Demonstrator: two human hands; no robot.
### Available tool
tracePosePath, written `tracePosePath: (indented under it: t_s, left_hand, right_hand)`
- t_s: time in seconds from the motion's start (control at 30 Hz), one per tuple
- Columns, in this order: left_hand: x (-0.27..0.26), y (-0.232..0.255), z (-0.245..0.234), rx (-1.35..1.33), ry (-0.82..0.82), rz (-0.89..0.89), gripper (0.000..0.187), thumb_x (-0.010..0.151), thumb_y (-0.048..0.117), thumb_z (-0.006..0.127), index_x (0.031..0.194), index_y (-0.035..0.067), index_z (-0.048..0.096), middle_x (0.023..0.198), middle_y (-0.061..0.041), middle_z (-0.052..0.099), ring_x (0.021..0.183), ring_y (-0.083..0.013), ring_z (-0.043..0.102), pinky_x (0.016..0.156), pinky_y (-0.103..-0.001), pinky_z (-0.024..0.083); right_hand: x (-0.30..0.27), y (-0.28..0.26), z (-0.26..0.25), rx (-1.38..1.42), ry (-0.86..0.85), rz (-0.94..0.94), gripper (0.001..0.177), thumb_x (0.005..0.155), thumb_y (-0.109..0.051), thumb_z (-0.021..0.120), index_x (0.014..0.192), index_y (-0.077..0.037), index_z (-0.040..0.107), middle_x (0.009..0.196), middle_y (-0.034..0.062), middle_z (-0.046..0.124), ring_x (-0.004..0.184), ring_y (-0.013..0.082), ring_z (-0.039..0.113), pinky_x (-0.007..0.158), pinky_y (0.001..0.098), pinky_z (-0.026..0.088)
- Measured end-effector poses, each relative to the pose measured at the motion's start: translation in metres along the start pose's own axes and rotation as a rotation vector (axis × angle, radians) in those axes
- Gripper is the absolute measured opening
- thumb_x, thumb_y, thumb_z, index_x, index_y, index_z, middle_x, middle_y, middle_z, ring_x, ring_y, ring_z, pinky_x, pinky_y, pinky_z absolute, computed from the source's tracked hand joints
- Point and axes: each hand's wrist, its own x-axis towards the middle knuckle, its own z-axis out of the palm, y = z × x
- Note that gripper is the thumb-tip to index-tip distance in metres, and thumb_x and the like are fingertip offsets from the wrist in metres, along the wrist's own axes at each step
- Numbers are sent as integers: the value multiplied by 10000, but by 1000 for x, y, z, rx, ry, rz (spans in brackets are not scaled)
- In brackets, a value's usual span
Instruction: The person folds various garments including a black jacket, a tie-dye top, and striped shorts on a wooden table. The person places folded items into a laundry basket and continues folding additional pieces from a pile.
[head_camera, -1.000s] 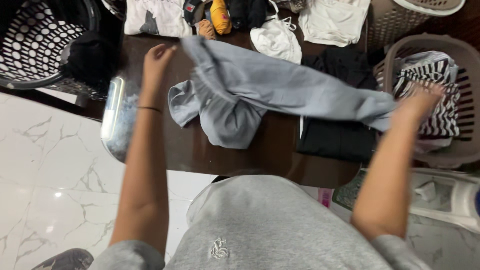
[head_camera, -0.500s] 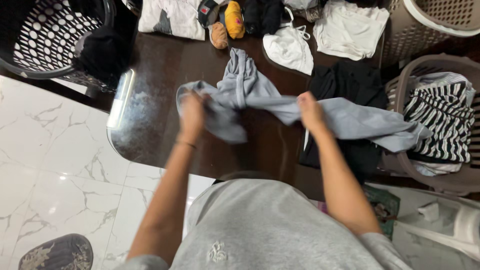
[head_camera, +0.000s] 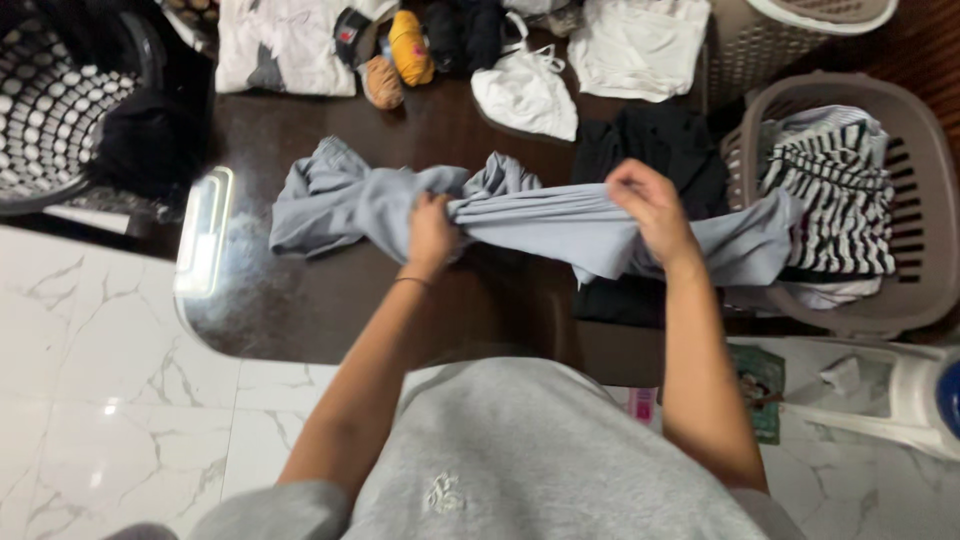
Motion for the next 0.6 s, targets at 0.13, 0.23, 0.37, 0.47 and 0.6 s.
tracePosePath:
  t_s: [0.13,0.23,0.37,0.47,0.6]
  left_hand:
    - [52,-44,-52,-474,-543,-140,222,829,-29,705,1042,18,744,933,-200,713,876,-428,664,811,-495,497]
    - [51,-39,-99,-1255,-368,-581,332,877,70,537,1158,88,714,1018,-43,699,929,-179,647,829,-369,569]
    - [38,11,-140,-1766,-369,-594,311,878,228,582,1128,71,680,1106,-65,715,1031,-211,703,911,-402,619]
    - [29,63,-119,-1609,-316,-485,313,997,238,700,1236,57,611,1156,-66,567,965,-252,534,639,-457,341]
    - [30,124,-100,-1311,-775,-3,728,797,81,821,1446,158,501,1293,-24,630,1164,-183,615,1019,-396,503]
  right_hand:
    - [-20,91,-86,65,769,-9,110,977,-139,674,1087,-152,670,996,-86,651,950,57,589,881,223,470]
    - [-44,114,-151,-106,1080,-50,85,977,-147,661,1039,-89,661,941,-35,628,901,139,573,874,328,482]
    - [-59,81,-147,-1176,761,70,285,784,-100,870,1034,-105,734,1042,72,679,993,241,688,937,395,523]
    - [-3,26,-41,-446,471,-95,531,854,-111,891,1309,-96,618,1365,70,615,1236,231,622,983,396,559]
    - [34,-27,83,-621,-130,-355,1005,599,-203,998,1410,55,464,1330,223,578,1213,298,552,963,375,447]
